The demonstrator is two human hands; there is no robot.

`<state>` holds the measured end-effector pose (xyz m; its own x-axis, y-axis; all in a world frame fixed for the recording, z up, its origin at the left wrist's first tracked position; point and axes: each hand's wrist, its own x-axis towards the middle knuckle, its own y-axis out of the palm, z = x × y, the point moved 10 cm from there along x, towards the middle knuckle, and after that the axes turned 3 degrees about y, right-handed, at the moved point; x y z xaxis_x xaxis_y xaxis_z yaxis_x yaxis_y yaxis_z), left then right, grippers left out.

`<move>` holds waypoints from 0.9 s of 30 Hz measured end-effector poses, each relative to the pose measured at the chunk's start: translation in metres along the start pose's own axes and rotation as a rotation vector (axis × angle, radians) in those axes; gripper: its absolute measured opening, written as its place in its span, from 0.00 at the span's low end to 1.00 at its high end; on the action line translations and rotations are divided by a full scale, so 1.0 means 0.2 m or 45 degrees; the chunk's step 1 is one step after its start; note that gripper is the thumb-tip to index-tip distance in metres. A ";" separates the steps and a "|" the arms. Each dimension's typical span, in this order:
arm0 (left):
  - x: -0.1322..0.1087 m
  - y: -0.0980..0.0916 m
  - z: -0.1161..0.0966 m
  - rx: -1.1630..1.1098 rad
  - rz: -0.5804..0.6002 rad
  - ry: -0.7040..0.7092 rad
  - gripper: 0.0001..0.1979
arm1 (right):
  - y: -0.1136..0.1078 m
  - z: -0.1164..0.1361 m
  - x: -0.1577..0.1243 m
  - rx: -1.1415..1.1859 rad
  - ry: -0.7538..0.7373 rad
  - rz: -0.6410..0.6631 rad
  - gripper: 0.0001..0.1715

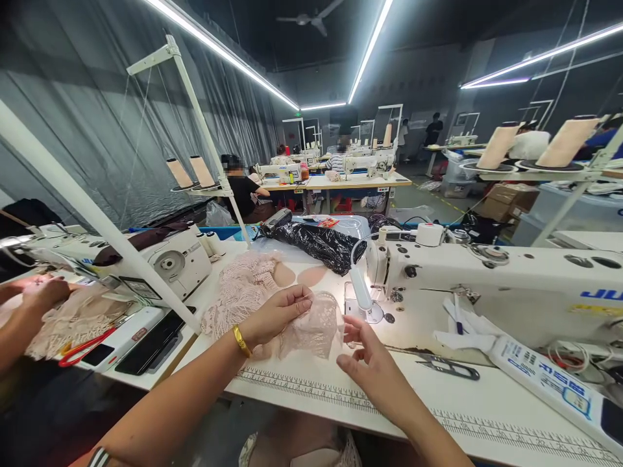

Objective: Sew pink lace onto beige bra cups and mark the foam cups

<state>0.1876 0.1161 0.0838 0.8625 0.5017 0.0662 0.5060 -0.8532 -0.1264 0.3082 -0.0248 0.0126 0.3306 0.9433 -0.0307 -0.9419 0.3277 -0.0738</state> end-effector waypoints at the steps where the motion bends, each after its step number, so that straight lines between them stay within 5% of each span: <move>1: 0.00 0.02 0.00 -0.030 0.026 -0.017 0.25 | 0.02 0.02 0.00 -0.089 -0.028 0.005 0.36; 3: 0.00 0.03 -0.02 -0.068 0.058 -0.036 0.25 | 0.05 0.04 0.02 -0.203 -0.057 -0.002 0.25; 10: -0.04 -0.07 -0.28 0.271 0.103 0.133 0.21 | -0.02 0.16 0.06 -0.301 -0.143 -0.029 0.24; 14: -0.22 0.17 -0.34 0.379 0.800 0.168 0.18 | -0.04 0.19 0.07 -0.366 -0.214 0.006 0.16; 16: -0.28 0.23 -0.28 0.383 0.958 0.120 0.19 | -0.04 0.18 0.05 -0.375 -0.262 0.031 0.12; 20: -0.12 0.13 -0.10 0.560 0.378 0.182 0.24 | -0.06 0.13 0.02 -0.296 -0.214 0.072 0.13; 23: -0.04 0.17 0.11 0.554 0.274 0.090 0.32 | -0.07 0.09 0.01 -0.211 -0.144 0.069 0.18; 27: 0.01 0.20 0.19 0.464 0.150 0.041 0.11 | -0.10 0.07 0.03 -0.147 -0.050 0.021 0.22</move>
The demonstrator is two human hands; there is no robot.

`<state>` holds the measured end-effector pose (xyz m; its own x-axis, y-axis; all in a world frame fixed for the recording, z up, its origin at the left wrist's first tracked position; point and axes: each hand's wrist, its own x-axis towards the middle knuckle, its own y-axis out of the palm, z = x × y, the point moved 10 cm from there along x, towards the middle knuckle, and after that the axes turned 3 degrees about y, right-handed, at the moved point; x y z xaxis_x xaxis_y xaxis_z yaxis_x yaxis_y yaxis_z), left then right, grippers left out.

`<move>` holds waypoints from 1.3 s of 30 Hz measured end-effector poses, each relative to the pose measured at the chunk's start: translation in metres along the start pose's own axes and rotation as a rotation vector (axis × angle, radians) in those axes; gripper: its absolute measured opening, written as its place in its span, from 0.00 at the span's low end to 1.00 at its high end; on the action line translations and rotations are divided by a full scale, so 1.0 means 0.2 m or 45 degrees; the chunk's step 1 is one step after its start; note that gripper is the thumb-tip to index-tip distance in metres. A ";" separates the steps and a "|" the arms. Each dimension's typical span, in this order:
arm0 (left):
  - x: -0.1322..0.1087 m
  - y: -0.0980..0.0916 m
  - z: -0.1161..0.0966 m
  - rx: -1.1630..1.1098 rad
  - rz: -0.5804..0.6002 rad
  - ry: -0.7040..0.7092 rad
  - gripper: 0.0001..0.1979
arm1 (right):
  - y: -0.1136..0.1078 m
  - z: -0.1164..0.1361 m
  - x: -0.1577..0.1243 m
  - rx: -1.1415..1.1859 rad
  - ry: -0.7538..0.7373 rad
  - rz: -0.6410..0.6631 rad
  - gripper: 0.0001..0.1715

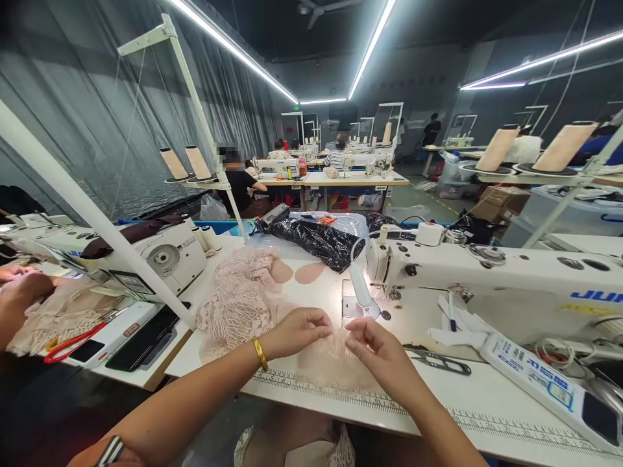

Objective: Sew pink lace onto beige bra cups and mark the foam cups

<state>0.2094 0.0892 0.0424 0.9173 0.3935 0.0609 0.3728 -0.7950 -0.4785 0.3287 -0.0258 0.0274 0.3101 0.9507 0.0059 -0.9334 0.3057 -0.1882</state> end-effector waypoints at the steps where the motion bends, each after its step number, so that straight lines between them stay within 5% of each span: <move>1: 0.01 0.00 -0.02 -0.002 -0.018 0.017 0.12 | 0.00 0.00 0.01 0.017 0.031 0.007 0.24; 7: 0.00 -0.02 -0.16 0.107 -0.063 0.165 0.22 | 0.04 0.04 0.02 0.123 0.077 0.081 0.23; 14: -0.10 0.07 0.03 -0.088 0.384 -0.107 0.26 | -0.02 0.06 -0.01 0.340 0.090 -0.085 0.26; 20: -0.13 -0.11 -0.04 -0.057 -0.010 0.111 0.22 | 0.02 0.06 -0.03 0.399 0.192 -0.014 0.28; 23: -0.15 -0.15 -0.01 -0.282 -0.137 0.034 0.23 | 0.05 0.06 -0.04 0.422 0.249 0.013 0.30; 32: -0.18 -0.19 0.03 -0.354 -0.247 -0.138 0.28 | 0.13 0.10 -0.10 0.538 0.272 0.099 0.29; 39: -0.14 -0.19 0.08 -0.149 -0.108 -0.302 0.24 | 0.19 0.00 -0.11 0.618 0.365 0.030 0.27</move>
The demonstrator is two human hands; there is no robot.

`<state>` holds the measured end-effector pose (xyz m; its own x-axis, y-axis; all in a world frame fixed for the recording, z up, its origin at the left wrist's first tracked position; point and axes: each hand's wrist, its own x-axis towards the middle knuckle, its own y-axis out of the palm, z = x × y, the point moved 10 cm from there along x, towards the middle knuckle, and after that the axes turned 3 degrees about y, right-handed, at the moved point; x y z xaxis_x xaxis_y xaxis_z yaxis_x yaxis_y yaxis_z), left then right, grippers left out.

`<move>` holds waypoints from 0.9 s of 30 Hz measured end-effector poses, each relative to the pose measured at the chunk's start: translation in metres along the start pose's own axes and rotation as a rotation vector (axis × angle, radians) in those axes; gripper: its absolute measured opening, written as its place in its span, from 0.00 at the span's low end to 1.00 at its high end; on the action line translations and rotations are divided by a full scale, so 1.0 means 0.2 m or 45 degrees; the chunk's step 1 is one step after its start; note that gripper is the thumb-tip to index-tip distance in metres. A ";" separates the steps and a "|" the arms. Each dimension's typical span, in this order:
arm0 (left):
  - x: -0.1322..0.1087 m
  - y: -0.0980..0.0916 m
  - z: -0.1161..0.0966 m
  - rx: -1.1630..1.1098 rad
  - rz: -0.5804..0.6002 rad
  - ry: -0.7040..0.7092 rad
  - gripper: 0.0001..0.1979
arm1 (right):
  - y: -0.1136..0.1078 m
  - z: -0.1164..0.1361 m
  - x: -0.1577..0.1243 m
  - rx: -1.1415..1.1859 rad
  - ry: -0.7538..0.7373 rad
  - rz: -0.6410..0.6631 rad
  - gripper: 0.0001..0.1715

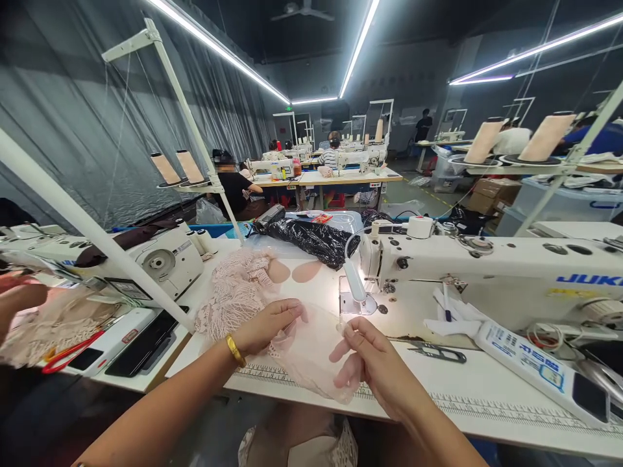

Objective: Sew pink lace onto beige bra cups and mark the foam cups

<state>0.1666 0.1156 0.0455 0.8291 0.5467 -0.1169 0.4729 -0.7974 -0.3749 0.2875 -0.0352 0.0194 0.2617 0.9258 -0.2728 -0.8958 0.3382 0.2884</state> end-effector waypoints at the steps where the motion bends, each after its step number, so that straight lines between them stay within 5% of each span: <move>1: 0.03 0.00 0.02 0.039 0.018 -0.015 0.23 | -0.01 -0.03 0.02 -0.003 0.003 -0.041 0.27; 7: 0.22 -0.04 -0.01 0.422 -0.122 0.058 0.13 | -0.12 -0.17 0.13 -0.051 -0.010 -0.188 0.24; 11: 0.14 0.01 -0.17 0.644 -0.326 0.309 0.18 | -0.20 -0.17 0.17 -0.126 -0.013 -0.213 0.22; 13: 0.06 0.14 -0.21 0.863 -0.220 0.461 0.14 | -0.23 -0.17 0.19 -0.188 -0.008 -0.211 0.21; 17: -0.01 0.40 -0.15 1.311 0.234 0.592 0.09 | -0.24 -0.14 0.24 -0.376 -0.016 -0.163 0.22; 19: 0.04 0.35 -0.15 1.304 0.256 0.539 0.11 | -0.24 -0.12 0.26 -0.478 -0.032 -0.128 0.21; 24: 0.38 -0.03 -0.21 1.345 -0.083 0.288 0.16 | -0.26 -0.07 0.26 -0.641 -0.117 -0.148 0.19; 27: 0.56 -0.17 -0.17 1.380 -0.190 0.124 0.15 | -0.28 -0.06 0.26 -0.648 -0.140 -0.177 0.20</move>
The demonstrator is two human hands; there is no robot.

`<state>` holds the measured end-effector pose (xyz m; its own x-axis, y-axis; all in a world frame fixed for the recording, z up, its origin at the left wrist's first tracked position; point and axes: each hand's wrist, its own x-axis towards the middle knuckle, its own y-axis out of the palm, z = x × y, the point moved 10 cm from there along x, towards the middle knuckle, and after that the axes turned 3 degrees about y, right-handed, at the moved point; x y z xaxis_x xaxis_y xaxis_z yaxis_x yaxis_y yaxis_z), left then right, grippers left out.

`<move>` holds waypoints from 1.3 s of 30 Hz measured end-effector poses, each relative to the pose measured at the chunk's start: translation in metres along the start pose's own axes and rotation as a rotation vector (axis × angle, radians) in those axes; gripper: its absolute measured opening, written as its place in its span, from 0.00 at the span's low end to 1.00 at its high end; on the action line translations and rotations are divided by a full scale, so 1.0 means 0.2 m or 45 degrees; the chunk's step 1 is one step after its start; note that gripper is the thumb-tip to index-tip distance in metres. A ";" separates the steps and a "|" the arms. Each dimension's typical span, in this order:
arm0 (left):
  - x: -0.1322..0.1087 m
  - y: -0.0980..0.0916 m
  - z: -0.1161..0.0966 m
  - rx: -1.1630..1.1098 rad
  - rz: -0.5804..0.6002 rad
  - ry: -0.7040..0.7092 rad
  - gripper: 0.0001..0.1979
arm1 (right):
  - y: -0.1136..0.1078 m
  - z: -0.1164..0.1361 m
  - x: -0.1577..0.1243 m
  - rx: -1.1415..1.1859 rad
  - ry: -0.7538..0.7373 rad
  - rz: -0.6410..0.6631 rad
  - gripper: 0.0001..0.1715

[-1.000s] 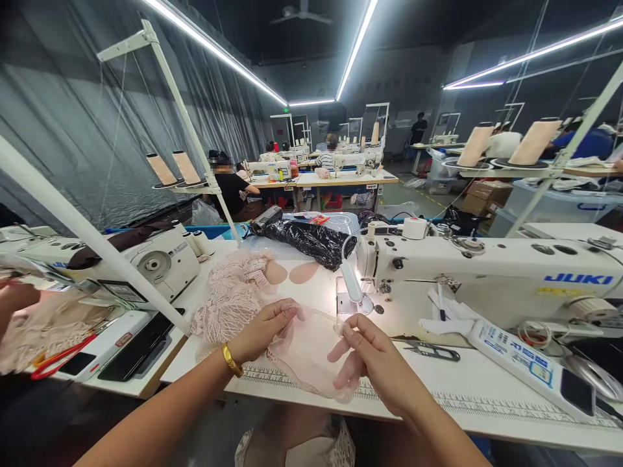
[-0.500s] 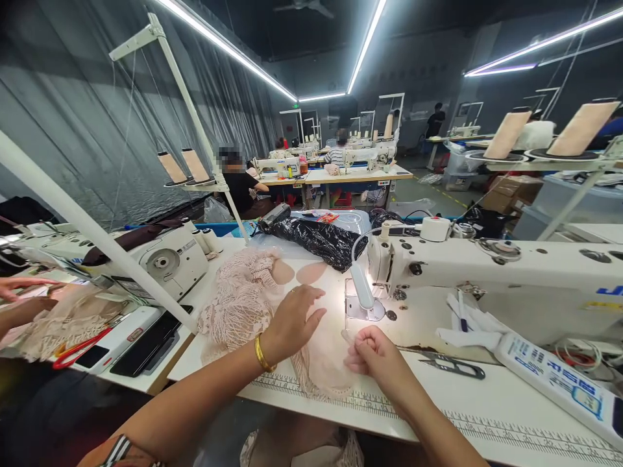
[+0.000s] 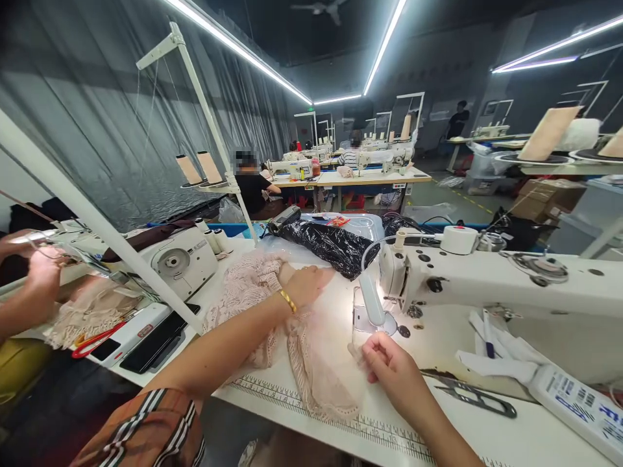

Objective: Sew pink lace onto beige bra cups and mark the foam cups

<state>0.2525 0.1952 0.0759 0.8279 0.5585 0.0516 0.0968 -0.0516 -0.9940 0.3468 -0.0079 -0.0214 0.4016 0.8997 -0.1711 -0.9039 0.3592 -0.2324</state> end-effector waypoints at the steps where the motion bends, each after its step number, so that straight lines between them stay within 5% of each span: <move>1: 0.03 0.01 0.03 0.002 0.005 -0.045 0.14 | 0.00 0.00 0.00 0.017 0.004 0.006 0.20; 4: 0.04 -0.02 0.06 -0.028 -0.047 -0.143 0.13 | -0.01 0.00 0.02 0.078 0.009 0.019 0.22; 9: -0.14 -0.13 -0.01 -0.241 -0.024 -0.114 0.11 | -0.03 -0.03 0.03 0.145 0.039 0.032 0.23; 13: -0.35 -0.05 -0.17 -0.462 0.200 0.065 0.11 | -0.04 -0.02 0.02 0.210 0.023 0.020 0.29; 17: -0.45 0.08 -0.28 -0.483 0.261 0.141 0.09 | -0.02 0.00 0.01 0.262 -0.022 0.009 0.29; 20: -0.45 0.15 -0.32 -0.449 0.283 0.166 0.05 | 0.00 0.01 0.00 0.271 -0.052 0.018 0.29; 24: -0.37 0.09 -0.41 -0.479 0.183 0.375 0.28 | 0.00 0.03 0.01 0.267 -0.102 0.022 0.30; 26: -0.31 0.09 -0.44 -0.543 0.272 0.479 0.33 | -0.01 0.04 0.01 0.253 -0.123 0.006 0.30; 30: -0.27 0.15 -0.40 -0.604 0.613 0.476 0.15 | -0.06 0.06 -0.05 0.179 -0.154 -0.099 0.29; 32: -0.27 0.09 -0.37 -0.603 0.530 0.452 0.08 | -0.10 0.09 -0.10 0.076 -0.188 -0.232 0.24; 36: -0.37 -0.15 -0.37 -0.255 -0.065 0.598 0.05 | -0.14 0.28 -0.23 -0.361 -0.557 -0.536 0.12; 39: -0.52 -0.16 -0.47 0.178 -0.351 0.857 0.10 | -0.04 0.37 -0.20 -0.667 -0.861 -0.362 0.17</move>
<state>0.2147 0.0613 0.1115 0.9477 -0.0950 0.3045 0.3160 0.1483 -0.9371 0.3264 -0.0289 0.0590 0.2775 0.8075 0.5206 -0.5341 0.5801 -0.6150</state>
